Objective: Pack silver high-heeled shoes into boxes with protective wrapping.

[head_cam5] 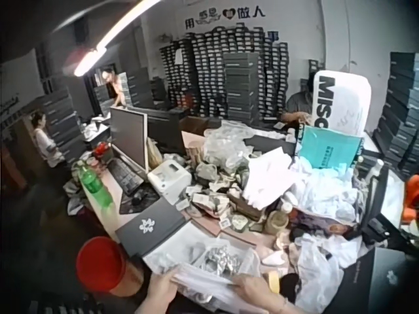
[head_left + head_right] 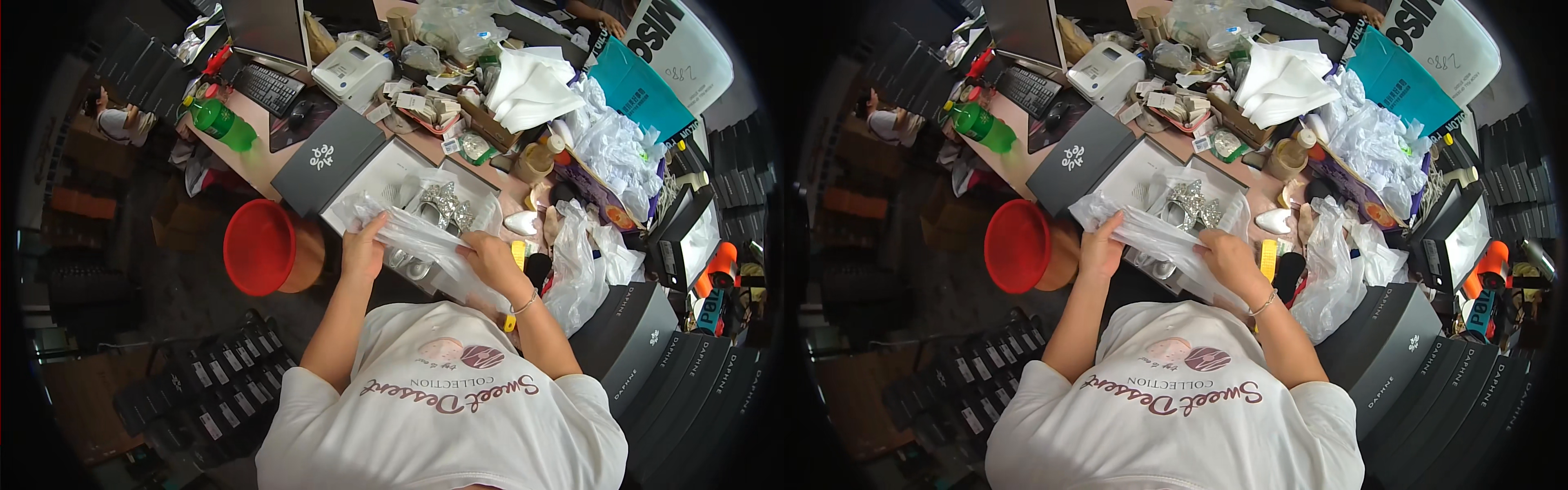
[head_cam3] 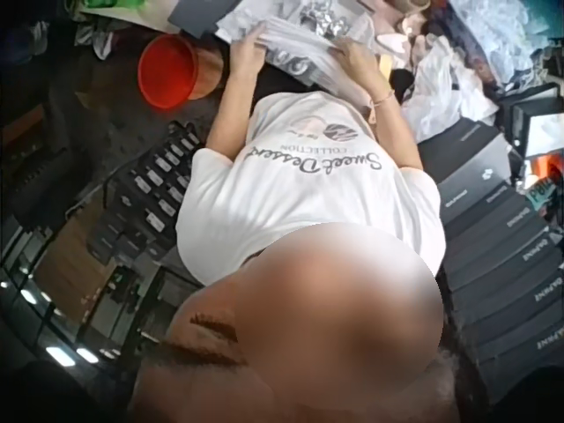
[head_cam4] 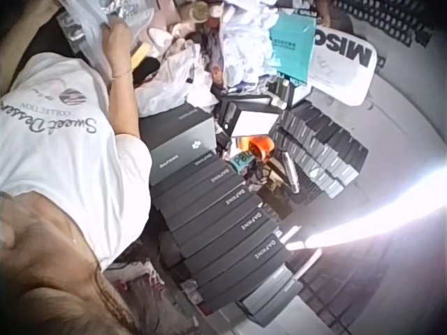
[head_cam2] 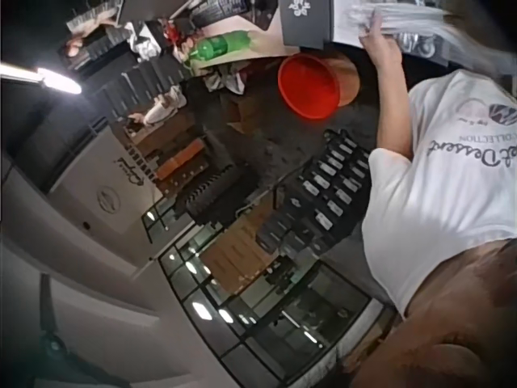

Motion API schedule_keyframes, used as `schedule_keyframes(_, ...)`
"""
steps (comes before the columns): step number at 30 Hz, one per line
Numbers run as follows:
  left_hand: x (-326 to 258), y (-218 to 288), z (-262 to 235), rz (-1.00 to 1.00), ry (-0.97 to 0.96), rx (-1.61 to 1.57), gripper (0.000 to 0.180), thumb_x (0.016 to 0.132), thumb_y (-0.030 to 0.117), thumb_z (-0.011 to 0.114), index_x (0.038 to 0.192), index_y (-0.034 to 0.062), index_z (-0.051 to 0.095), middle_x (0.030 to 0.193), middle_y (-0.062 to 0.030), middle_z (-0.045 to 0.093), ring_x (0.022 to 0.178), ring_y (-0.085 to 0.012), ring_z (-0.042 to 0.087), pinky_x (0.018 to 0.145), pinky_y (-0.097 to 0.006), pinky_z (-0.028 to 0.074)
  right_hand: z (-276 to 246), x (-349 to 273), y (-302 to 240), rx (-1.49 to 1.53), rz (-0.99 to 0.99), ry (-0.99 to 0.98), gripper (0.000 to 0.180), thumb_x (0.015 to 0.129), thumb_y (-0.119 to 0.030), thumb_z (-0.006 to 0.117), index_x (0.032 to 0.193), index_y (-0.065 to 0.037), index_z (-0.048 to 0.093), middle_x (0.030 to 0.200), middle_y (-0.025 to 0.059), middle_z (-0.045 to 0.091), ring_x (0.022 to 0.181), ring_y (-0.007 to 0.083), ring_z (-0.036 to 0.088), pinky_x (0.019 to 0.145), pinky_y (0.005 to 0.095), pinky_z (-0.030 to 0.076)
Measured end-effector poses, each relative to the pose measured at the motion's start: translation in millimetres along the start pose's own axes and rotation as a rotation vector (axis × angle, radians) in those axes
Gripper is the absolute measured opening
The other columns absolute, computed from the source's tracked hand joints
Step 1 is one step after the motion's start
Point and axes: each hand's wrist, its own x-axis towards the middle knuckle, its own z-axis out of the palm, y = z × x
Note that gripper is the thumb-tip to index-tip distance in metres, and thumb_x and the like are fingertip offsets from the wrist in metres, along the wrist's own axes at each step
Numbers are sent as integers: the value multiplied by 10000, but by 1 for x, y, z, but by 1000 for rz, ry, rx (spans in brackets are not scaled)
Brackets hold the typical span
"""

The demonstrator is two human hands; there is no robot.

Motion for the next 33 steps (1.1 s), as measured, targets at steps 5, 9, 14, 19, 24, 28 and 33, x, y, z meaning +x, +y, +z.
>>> schedule_keyframes(5, 22, 17, -34, 39, 149, -80, 422, 798, 0, 676, 1186, 17, 511, 1048, -74, 584, 985, -187, 570, 887, -345, 461, -12, -12, 11, 113, 109, 13, 167, 862, -156, 573, 849, 10, 559, 788, 215, 600, 748, 408, 577, 667, 452, 450)
schedule_keyframes(9, 27, 30, -80, 290, 297, 411, 436, 799, 62, 705, 1192, 9, 523, 1034, -75, 573, 959, -153, 558, 870, -326, 457, -20, -11, 13, -85, -10, 36, 152, 862, -176, 585, 838, -26, 574, 772, 176, 609, 711, 358, 599, 633, 430, 467)
schedule_keyframes(14, -11, 55, -29, 880, -571, 1617, 585, 733, 201, 760, 1248, 44, 532, 1086, -132, 568, 888, -281, 594, 841, -387, 462, -12, -18, 24, -243, -129, -87, 124, 845, -180, 598, 858, -57, 588, 774, 124, 619, 698, 308, 613, 614, 394, 478)
schedule_keyframes(19, 0, 4, -19, 302, -966, 1636, 308, 787, 105, 638, 1085, 29, 628, 988, -168, 622, 895, -326, 605, 791, -381, 467, -7, -4, 5, -135, -199, -149, 142, 818, -189, 620, 877, -63, 591, 784, 130, 613, 719, 316, 614, 632, 399, 480)
schedule_keyframes(24, 16, 31, -40, 212, -852, 1561, 164, 816, 129, 611, 872, -16, 664, 776, -168, 625, 710, -298, 597, 657, -365, 459, -21, -23, 49, -273, -85, -199, 166, 761, -133, 602, 905, -50, 602, 808, 163, 618, 758, 345, 613, 682, 427, 482)
schedule_keyframes(28, 22, 57, -55, -151, -845, 1657, 224, 810, 199, 634, 806, -24, 654, 674, -189, 589, 605, -293, 555, 606, -373, 438, -48, -32, 101, -245, 171, 43, 169, 787, -116, 526, 856, -8, 636, 803, 203, 640, 761, 382, 615, 714, 451, 485)
schedule_keyframes(33, 20, 44, -75, -160, -868, 1640, 245, 802, 219, 633, 811, -25, 650, 688, -212, 585, 595, -309, 539, 603, -376, 431, -78, -23, 65, -59, 248, 83, 253, 802, -99, 573, 1031, -11, 633, 986, 217, 639, 944, 365, 607, 825, 412, 477)
